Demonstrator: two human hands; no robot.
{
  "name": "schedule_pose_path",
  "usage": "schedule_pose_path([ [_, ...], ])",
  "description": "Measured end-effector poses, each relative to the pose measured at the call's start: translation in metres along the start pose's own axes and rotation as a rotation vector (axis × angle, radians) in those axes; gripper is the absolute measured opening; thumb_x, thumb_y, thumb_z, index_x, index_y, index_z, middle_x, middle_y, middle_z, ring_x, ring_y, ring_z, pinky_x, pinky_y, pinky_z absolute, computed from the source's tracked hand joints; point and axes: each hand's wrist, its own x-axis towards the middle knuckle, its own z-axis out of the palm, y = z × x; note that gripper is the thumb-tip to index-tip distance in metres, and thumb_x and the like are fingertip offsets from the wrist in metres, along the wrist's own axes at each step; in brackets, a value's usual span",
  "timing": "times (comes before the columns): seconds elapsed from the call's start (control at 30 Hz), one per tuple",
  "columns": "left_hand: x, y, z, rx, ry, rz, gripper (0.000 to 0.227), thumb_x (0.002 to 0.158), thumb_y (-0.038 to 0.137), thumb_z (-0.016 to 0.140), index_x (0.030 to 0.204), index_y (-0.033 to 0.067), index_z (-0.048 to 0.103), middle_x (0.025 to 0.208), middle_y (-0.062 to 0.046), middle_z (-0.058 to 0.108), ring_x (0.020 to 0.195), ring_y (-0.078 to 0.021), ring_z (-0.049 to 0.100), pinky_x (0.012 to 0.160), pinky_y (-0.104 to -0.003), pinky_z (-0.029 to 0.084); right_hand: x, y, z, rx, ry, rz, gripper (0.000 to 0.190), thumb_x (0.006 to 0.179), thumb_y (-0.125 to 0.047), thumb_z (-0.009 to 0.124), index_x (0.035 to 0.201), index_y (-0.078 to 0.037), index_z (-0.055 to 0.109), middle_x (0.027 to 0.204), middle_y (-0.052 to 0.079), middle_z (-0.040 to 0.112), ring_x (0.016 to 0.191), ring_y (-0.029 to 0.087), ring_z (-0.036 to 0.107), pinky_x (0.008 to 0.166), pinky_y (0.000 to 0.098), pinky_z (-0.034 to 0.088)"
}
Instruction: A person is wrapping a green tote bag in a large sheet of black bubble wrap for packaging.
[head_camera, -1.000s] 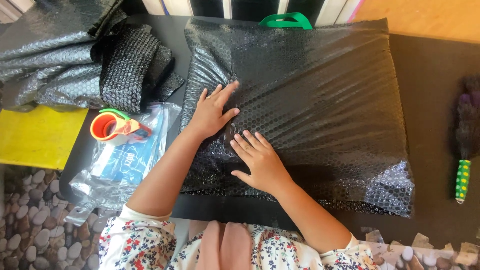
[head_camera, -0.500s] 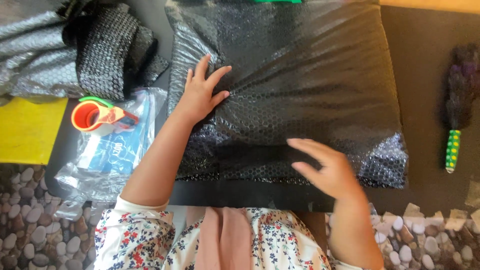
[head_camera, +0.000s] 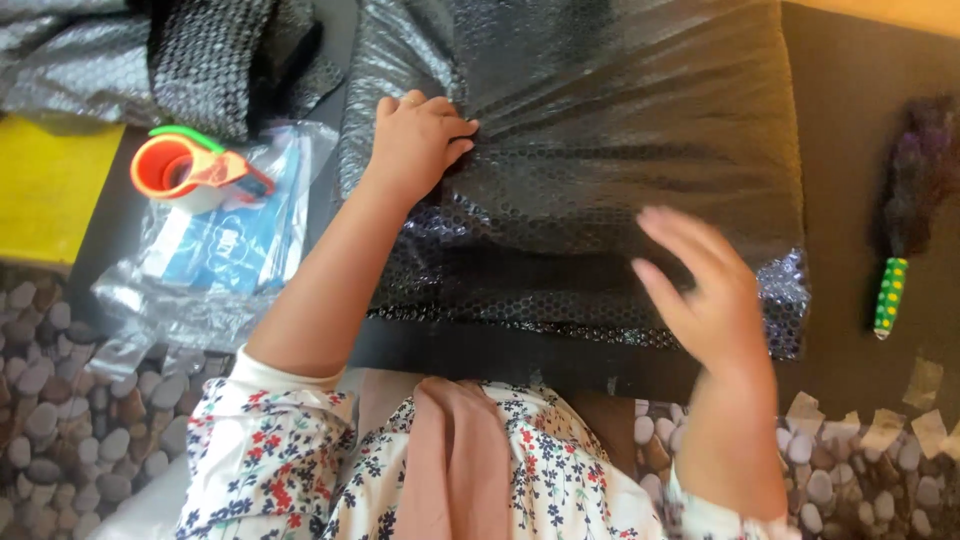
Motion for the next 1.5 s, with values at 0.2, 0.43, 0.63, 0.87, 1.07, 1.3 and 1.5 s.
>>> schedule_pose_path([
  [0.2,-0.004,0.001,-0.001,-0.331,0.035,-0.166,0.025,0.093,0.037,0.077,0.118,0.0342,0.079,0.114,0.007,0.072,0.104,-0.0329,0.057,0.077,-0.050,0.036,0.153,-0.002,0.116,-0.014,-0.295,-0.294,0.049,0.105,-0.021,0.058,0.151,-0.005,0.051,0.157,0.016,0.046,0.148,0.034,0.036,0.118,0.0523,0.031],
  [0.43,-0.063,-0.038,-0.067,-0.556,0.042,0.004,0.045,0.097,0.029,0.072,0.139,0.0141,0.061,0.134,-0.014,0.067,0.121,-0.0365,0.061,0.100,-0.049,0.045,0.186,0.039,0.191,-0.212,-0.297,-0.338,0.056,0.099,-0.047,0.059,0.146,-0.017,0.060,0.155,0.006,0.053,0.145,0.030,0.043,0.105,0.0526,0.032],
  [0.63,-0.238,-0.085,-0.180,-0.574,0.245,-0.472,0.038,0.103,0.010,0.069,0.140,0.0050,0.060,0.142,-0.018,0.059,0.122,-0.0346,0.059,0.103,-0.048,0.047,0.178,0.036,0.187,-0.251,-0.321,-0.300,0.056,0.102,-0.044,0.059,0.149,-0.013,0.059,0.157,0.011,0.053,0.146,0.034,0.044,0.110,0.0592,0.030],
  [0.87,-0.415,-0.068,-0.091,-0.287,0.446,-1.326,0.039,0.104,0.025,0.071,0.138,0.0069,0.065,0.122,-0.017,0.069,0.113,-0.0390,0.065,0.101,-0.052,0.048,0.176,0.030,0.182,-0.276,-0.348,-0.272,0.055,0.109,-0.043,0.055,0.154,-0.011,0.056,0.161,0.016,0.050,0.148,0.036,0.042,0.116,0.0645,0.026],
  [1.07,-0.307,-0.006,-0.100,-0.161,-0.091,-1.156,0.084,0.090,0.063,0.070,0.150,0.0082,0.051,0.130,-0.029,0.066,0.136,-0.0436,0.053,0.121,-0.065,0.001,0.176,0.030,0.183,-0.294,-0.372,-0.237,0.057,0.109,-0.045,0.052,0.155,-0.012,0.053,0.162,0.014,0.047,0.150,0.034,0.039,0.118,0.0642,0.024],
  [1.3,-0.257,-0.018,-0.063,-0.211,-0.340,-1.041,0.082,0.100,0.056,0.056,0.150,-0.0069,0.045,0.155,-0.034,0.042,0.143,-0.0440,0.045,0.113,-0.077,-0.012,0.172,0.026,0.181,-0.267,-0.374,-0.223,0.056,0.109,-0.043,0.051,0.154,-0.010,0.053,0.162,0.016,0.048,0.150,0.036,0.039,0.119,0.0653,0.023],
  [1.5,-0.252,-0.035,-0.047,-0.312,-0.397,-0.894,0.073,0.102,0.053,0.053,0.157,0.0053,0.041,0.162,-0.026,0.035,0.152,-0.0374,0.032,0.116,-0.076,-0.008,0.172,0.038,0.187,-0.314,-0.309,-0.262,0.055,0.105,-0.040,0.056,0.153,-0.013,0.054,0.159,0.016,0.051,0.148,0.036,0.043,0.116,0.0646,0.028],
])
